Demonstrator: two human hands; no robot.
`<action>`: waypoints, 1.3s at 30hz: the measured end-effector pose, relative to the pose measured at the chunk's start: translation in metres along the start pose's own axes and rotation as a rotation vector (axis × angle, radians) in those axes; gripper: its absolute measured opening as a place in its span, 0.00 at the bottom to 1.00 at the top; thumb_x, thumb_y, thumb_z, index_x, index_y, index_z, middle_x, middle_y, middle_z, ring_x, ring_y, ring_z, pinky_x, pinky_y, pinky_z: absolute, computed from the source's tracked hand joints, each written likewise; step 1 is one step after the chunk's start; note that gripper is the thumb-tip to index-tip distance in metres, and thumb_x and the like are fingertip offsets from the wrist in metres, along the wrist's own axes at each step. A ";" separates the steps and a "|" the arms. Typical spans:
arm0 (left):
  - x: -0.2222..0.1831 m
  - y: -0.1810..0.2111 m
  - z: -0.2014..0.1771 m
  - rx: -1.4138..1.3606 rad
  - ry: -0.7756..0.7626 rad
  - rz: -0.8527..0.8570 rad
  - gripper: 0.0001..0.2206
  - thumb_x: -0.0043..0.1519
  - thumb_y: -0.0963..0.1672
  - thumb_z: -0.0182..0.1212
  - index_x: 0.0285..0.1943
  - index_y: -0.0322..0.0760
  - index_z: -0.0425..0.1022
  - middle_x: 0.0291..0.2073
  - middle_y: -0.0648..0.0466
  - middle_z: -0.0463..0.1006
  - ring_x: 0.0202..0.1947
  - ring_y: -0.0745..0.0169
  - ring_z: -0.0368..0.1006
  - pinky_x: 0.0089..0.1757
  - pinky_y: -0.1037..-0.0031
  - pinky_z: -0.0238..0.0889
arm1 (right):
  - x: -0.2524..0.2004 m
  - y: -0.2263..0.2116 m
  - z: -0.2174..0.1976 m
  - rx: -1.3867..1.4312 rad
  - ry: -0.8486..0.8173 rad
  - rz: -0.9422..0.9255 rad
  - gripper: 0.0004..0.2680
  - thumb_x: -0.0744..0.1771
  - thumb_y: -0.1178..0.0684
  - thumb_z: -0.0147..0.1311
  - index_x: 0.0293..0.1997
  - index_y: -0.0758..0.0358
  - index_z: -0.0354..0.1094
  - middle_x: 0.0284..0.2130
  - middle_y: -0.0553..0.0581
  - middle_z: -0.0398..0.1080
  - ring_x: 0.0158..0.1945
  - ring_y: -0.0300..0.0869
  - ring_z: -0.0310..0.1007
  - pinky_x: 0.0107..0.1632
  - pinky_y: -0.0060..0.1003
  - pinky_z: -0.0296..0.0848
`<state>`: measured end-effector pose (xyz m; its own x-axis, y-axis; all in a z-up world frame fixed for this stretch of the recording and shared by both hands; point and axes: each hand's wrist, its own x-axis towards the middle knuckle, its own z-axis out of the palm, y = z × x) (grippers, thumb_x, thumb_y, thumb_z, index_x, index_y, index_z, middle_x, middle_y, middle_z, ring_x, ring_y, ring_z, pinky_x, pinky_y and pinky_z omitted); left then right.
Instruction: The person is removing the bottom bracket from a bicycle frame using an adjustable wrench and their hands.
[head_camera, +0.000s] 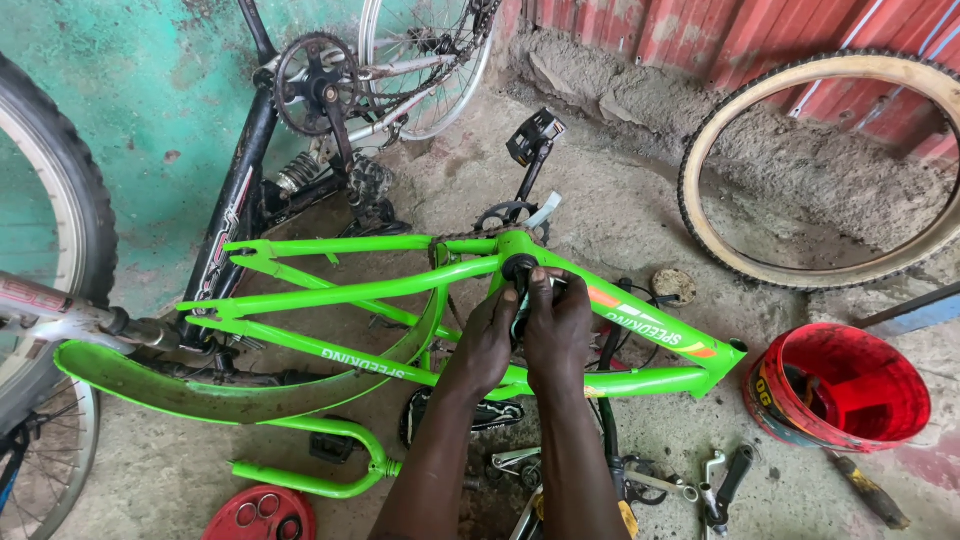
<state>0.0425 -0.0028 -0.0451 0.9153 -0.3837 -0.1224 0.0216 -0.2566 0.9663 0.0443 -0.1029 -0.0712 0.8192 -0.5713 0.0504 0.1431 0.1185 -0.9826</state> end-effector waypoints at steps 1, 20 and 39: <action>0.005 -0.009 0.000 -0.037 0.001 -0.005 0.34 0.73 0.58 0.29 0.80 0.34 0.44 0.73 0.29 0.50 0.71 0.21 0.50 0.64 0.32 0.53 | 0.000 -0.004 0.000 0.101 -0.014 0.062 0.12 0.71 0.51 0.53 0.50 0.74 0.65 0.21 0.54 0.64 0.18 0.35 0.65 0.21 0.29 0.66; 0.032 -0.050 0.001 -0.167 0.045 0.278 0.21 0.77 0.51 0.30 0.37 0.44 0.67 0.16 0.60 0.57 0.16 0.73 0.47 0.24 0.73 0.51 | -0.007 -0.067 -0.016 0.245 0.298 -0.691 0.14 0.71 0.60 0.57 0.63 0.72 0.62 0.36 0.68 0.74 0.36 0.46 0.76 0.49 0.40 0.78; 0.023 -0.031 -0.010 0.009 0.093 0.222 0.20 0.76 0.50 0.34 0.35 0.42 0.67 0.17 0.57 0.60 0.17 0.67 0.55 0.26 0.69 0.58 | 0.007 -0.005 0.002 0.322 0.229 -0.358 0.08 0.69 0.62 0.56 0.55 0.65 0.68 0.34 0.64 0.77 0.39 0.43 0.79 0.47 0.44 0.82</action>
<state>0.0669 0.0050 -0.0752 0.9304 -0.3483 0.1146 -0.1874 -0.1831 0.9651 0.0503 -0.1059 -0.0661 0.5507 -0.7803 0.2965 0.5842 0.1065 -0.8046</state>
